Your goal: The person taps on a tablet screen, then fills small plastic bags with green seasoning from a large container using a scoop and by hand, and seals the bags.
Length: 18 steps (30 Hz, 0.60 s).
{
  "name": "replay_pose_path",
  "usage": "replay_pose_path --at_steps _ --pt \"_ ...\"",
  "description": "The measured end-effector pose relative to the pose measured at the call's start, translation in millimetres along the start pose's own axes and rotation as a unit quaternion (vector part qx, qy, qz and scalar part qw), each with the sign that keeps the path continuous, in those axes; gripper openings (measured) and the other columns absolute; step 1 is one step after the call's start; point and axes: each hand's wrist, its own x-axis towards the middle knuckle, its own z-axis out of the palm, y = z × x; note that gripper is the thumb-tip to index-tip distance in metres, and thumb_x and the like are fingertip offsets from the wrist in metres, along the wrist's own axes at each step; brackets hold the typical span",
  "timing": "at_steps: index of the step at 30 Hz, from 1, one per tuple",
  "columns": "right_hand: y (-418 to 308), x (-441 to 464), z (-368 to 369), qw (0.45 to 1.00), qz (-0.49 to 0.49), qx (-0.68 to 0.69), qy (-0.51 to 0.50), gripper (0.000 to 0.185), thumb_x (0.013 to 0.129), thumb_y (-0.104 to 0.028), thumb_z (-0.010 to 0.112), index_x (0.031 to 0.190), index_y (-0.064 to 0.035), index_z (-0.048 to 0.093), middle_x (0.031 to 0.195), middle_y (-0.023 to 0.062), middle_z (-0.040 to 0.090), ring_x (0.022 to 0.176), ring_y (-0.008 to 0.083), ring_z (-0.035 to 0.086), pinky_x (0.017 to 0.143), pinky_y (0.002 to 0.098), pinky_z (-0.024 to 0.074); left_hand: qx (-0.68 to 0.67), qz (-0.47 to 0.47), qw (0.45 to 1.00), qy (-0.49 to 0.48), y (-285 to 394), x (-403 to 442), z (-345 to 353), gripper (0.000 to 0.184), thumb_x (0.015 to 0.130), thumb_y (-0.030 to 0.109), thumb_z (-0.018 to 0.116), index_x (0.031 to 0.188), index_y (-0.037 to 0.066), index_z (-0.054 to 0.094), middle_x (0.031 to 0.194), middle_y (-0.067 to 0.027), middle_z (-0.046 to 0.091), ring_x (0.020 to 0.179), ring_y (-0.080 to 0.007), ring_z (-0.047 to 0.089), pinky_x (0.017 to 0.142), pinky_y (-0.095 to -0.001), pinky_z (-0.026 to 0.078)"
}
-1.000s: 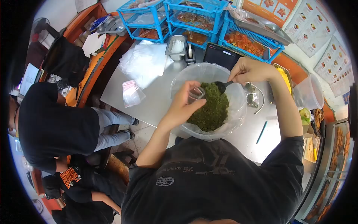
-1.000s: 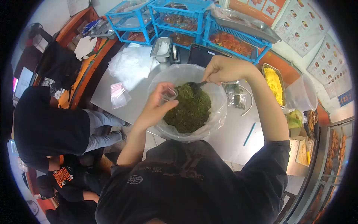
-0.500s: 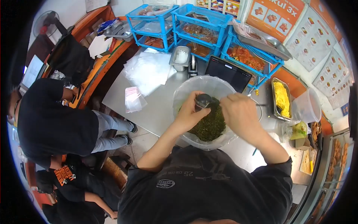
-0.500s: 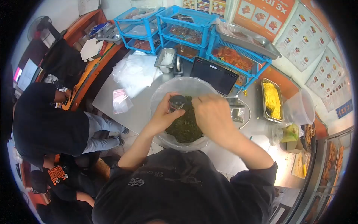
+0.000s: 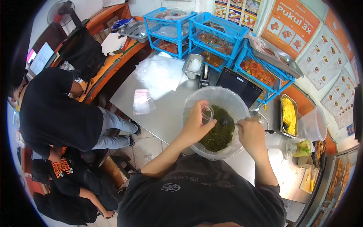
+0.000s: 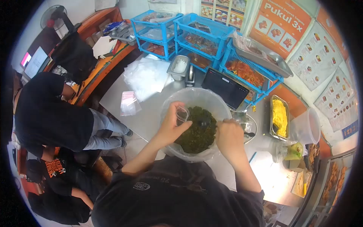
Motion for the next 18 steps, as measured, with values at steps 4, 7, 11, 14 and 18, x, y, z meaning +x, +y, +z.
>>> replay_pose_path --at_steps 4,7,11,14,18 --pt "-12 7 6 0.997 -0.052 0.053 0.018 0.018 0.076 -0.006 0.067 0.092 0.0019 0.068 0.088 0.0160 0.062 0.085 0.0338 0.058 0.077 0.0429 0.0467 0.032 -0.004 0.999 -0.015 9 -3 -1 0.060 0.082 0.012 0.069 0.130 0.002 0.034 0.116 -0.0137 0.047 0.110 -0.0218 0.047 0.082 -0.0321 0.045" --pt "-37 14 0 0.967 -0.080 0.229 0.076 0.027 0.077 -0.005 0.069 0.103 -0.0001 0.068 0.097 0.0162 0.061 0.088 0.0323 0.059 0.081 0.0390 0.0473 0.087 0.033 0.996 -0.011 16 -5 -1 0.064 0.079 0.013 0.070 0.130 -0.001 0.034 0.114 -0.0179 0.047 0.110 -0.0314 0.048 0.089 -0.0392 0.042" --pt "-44 16 18 0.945 -0.086 0.309 0.055 0.023 0.076 -0.001 0.068 0.099 -0.0014 0.068 0.090 0.0140 0.062 0.084 0.0317 0.060 0.076 0.0379 0.0481 0.127 0.090 0.988 -0.001 14 -7 2 0.067 0.076 0.013 0.072 0.129 -0.003 0.035 0.112 -0.0213 0.049 0.109 -0.0380 0.048 0.095 -0.0463 0.037" --pt "-44 16 27 0.948 -0.074 0.306 0.053 0.017 0.076 0.001 0.066 0.093 0.0001 0.067 0.085 0.0139 0.062 0.082 0.0321 0.059 0.073 0.0384 0.0480 0.116 0.083 0.990 -0.012 14 -9 3 0.070 0.075 0.013 0.073 0.129 -0.004 0.033 0.122 -0.0249 0.045 0.115 -0.0408 0.045 0.099 -0.0486 0.035" --pt "-45 17 21 0.958 -0.091 0.247 0.112 0.009 0.077 0.003 0.064 0.086 0.0017 0.065 0.081 0.0146 0.062 0.079 0.0327 0.058 0.071 0.0390 0.0474 0.130 0.168 0.973 0.088 28 -10 6 0.075 0.075 0.016 0.073 0.135 -0.005 0.032 0.143 -0.0302 0.031 0.131 -0.0471 0.033 0.108 -0.0531 0.028"
